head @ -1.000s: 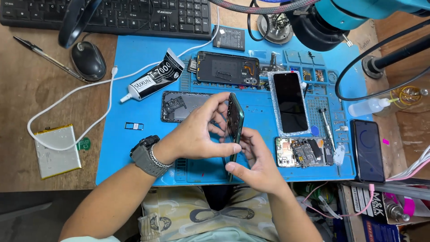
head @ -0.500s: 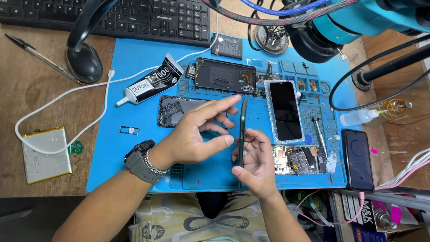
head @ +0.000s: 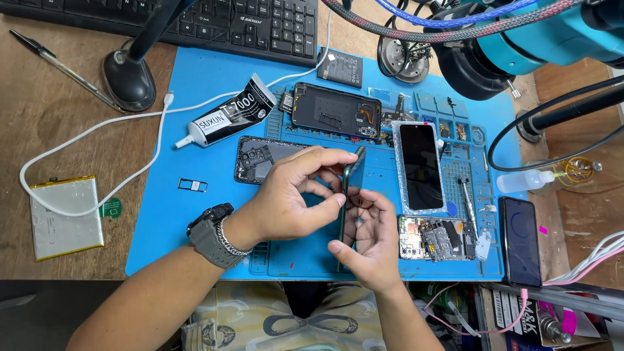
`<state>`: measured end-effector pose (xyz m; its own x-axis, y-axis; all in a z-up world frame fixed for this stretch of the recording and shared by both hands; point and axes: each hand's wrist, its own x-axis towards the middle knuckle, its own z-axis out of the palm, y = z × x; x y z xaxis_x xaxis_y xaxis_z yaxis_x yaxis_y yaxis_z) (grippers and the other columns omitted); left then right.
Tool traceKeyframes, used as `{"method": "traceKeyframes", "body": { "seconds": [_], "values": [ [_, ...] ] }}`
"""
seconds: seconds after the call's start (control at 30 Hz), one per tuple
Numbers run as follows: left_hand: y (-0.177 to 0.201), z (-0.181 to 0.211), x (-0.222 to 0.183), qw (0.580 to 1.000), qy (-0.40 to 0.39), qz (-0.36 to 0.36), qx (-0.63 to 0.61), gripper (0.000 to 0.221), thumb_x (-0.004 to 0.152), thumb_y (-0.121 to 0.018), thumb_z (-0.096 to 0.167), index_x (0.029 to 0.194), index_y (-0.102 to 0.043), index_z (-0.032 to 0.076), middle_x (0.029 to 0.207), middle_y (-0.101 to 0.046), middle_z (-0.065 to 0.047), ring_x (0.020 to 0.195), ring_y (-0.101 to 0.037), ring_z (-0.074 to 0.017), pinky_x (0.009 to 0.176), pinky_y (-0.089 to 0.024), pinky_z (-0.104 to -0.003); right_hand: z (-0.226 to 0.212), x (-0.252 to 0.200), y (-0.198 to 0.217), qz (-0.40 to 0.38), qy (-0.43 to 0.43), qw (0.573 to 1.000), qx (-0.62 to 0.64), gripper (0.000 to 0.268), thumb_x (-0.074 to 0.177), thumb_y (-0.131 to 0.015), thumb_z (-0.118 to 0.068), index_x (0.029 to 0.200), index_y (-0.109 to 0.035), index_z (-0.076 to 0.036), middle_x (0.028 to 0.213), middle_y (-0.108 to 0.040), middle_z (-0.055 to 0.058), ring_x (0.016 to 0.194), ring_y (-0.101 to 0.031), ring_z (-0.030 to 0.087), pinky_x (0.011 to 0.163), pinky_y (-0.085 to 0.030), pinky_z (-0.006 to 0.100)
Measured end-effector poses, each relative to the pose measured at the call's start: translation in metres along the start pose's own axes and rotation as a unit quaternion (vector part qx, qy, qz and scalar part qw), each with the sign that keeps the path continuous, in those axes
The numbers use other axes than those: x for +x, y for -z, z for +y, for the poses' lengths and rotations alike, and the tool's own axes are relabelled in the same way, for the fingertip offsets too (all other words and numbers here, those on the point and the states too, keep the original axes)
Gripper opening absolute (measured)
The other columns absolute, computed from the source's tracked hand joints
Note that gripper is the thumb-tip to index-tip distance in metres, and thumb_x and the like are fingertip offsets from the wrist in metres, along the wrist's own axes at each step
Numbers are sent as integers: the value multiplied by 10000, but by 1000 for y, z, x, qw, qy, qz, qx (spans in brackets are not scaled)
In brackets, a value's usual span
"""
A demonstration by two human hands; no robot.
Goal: Technician disassembling a mobile phone to access and remove internal components like the battery and motherboard.
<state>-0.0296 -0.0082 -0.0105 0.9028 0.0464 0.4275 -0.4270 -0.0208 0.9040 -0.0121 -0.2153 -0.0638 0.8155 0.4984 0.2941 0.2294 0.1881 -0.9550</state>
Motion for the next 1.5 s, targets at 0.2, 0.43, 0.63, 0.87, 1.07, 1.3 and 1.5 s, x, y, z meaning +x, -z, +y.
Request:
{"method": "traceKeyframes", "body": {
  "seconds": [0.2,0.43,0.63,0.87,1.07,1.3,1.5],
  "values": [
    [2,-3,-1,1000,-11,-5,7,497,817,-617,-9,1308,-617,72,1232,-619,-110,964,-660,-177,794,-697,-227,-6,3,-9,11,9,998,-66,805,790,-835,-149,1425,-354,-35,1514,-463,276,1385,-520,313,1144,-436,354],
    [3,-4,-1,1000,-10,-10,2,483,833,-610,-24,1309,-616,62,1208,-613,-117,1025,-668,-185,809,-697,-241,-5,3,-11,16,12,996,-81,811,797,-844,-184,1417,-345,-29,1492,-441,247,1343,-538,294,1116,-477,356],
    [4,-4,0,1000,-22,-6,11,478,824,-609,-46,1289,-633,62,1233,-616,-148,1126,-642,-207,824,-693,-239,-8,3,-14,12,13,996,-90,814,805,-838,-191,1420,-328,-33,1496,-433,246,1381,-525,313,1168,-456,370],
    [6,-5,-1,996,-71,23,56,420,803,-648,-73,1208,-659,36,1137,-654,-161,1032,-686,-224,783,-676,-240,-5,1,-14,12,11,992,-126,940,775,-854,-171,1502,-276,-27,1519,-411,205,1436,-479,311,1226,-411,376],
    [9,-7,2,997,-55,59,-18,329,732,-702,-86,1053,-740,-20,973,-714,-171,867,-727,-272,721,-657,-338,12,1,-7,26,65,992,-105,1073,665,-943,-73,1476,-255,70,1301,-496,221,1195,-612,322,1050,-546,408],
    [8,-4,3,994,-74,76,-18,259,721,-692,-93,966,-751,-35,885,-727,-170,786,-739,-275,659,-644,-323,9,0,-9,42,83,985,-144,1154,647,-942,-29,1517,-193,94,1254,-507,241,1166,-627,351,1019,-572,423],
    [10,-10,-1,981,-179,45,58,214,797,-637,-117,967,-704,-6,853,-687,-122,715,-657,-201,603,-533,-267,-8,-12,-13,63,0,961,-270,1096,698,-906,-220,1561,-274,16,1490,-439,173,1361,-528,258,1129,-498,332]
  ]
}}
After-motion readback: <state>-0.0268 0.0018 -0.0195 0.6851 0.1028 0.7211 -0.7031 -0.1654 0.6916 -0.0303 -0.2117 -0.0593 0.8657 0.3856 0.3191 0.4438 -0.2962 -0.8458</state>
